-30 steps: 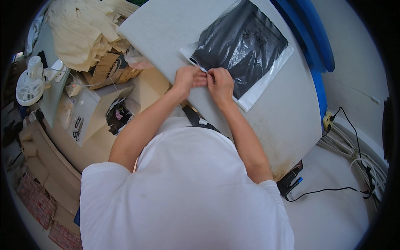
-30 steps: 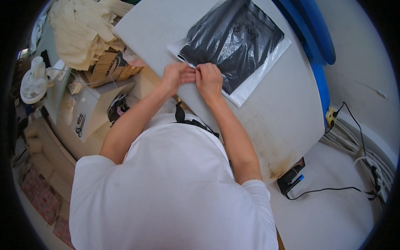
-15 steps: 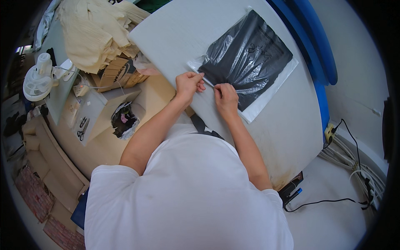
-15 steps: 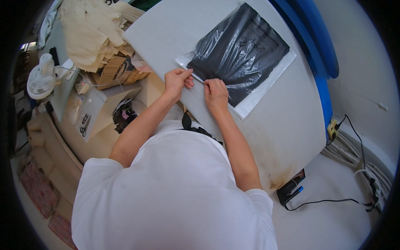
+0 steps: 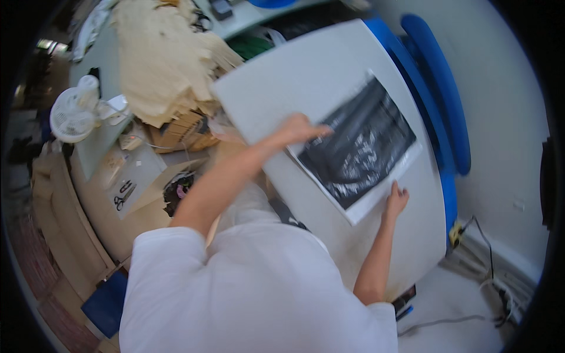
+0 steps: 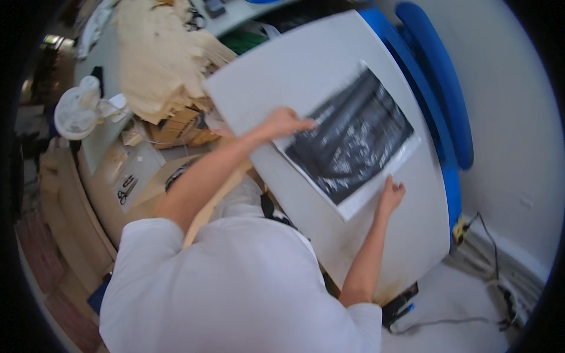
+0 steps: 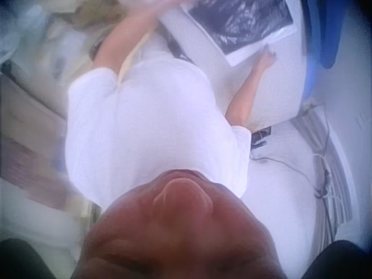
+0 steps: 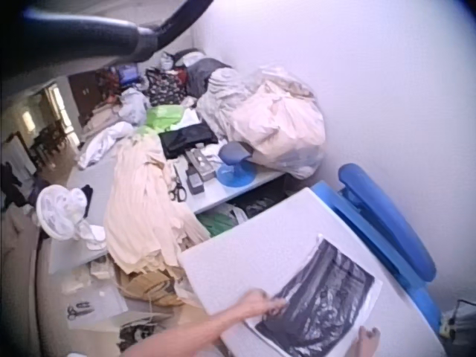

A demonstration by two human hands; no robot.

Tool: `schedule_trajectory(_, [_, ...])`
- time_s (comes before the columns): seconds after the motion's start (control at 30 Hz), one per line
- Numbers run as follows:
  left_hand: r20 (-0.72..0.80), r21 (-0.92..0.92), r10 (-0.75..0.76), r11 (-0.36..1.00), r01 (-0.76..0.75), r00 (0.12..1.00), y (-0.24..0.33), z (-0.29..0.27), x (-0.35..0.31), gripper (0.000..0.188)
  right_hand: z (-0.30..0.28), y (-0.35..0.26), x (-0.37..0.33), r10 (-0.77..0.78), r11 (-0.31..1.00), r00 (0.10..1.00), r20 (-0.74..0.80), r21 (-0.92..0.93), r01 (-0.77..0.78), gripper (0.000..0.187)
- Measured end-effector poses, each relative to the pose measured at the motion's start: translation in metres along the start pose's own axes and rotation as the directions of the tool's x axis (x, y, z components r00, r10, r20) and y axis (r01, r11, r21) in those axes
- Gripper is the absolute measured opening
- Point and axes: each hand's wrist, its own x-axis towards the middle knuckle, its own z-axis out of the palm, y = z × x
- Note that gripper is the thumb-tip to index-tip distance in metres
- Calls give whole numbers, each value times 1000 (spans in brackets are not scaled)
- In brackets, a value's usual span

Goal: The person irons a black garment on a white ironing board, smoothing the fabric with an electric iron. After ironing, the person folds the garment, attaches a tag, and places it into a clear plastic bag. The person then moves to a nearby table to handle other folded clothes and fabrics.

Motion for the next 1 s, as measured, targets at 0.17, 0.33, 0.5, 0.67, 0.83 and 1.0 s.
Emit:
schedule_trajectory(0.17, [206, -170, 22, 985, 13, 978, 9, 55, 25, 41, 16, -27, -19, 207, 814, 834, 512, 383, -437, 57])
schedule_trajectory(0.33, [208, -651, -83, 732, 202, 974, -67, -6, -80, 29, 30, -55, -74, 102, 699, 468, 878, 271, -661, 41])
schedule_trajectory(0.5, [218, -950, -134, 197, 242, 967, -172, -21, -256, 23, 65, -111, -186, -14, 798, 72, 997, 54, -600, 33])
schedule_trajectory(0.67, [37, -990, -266, -139, -1, 963, -253, -23, -428, 24, 98, -158, -332, -81, 921, -206, 975, -6, -390, 29])
schedule_trajectory(0.83, [15, -929, -432, -340, -147, 902, -354, -6, -564, 30, 139, -114, -475, 227, 830, -637, 737, -489, -270, 34])
schedule_trajectory(1.0, [-28, -832, -548, -451, -323, 836, -456, 11, -690, 23, 99, -107, -676, 413, 774, -587, 696, -608, -177, 35])
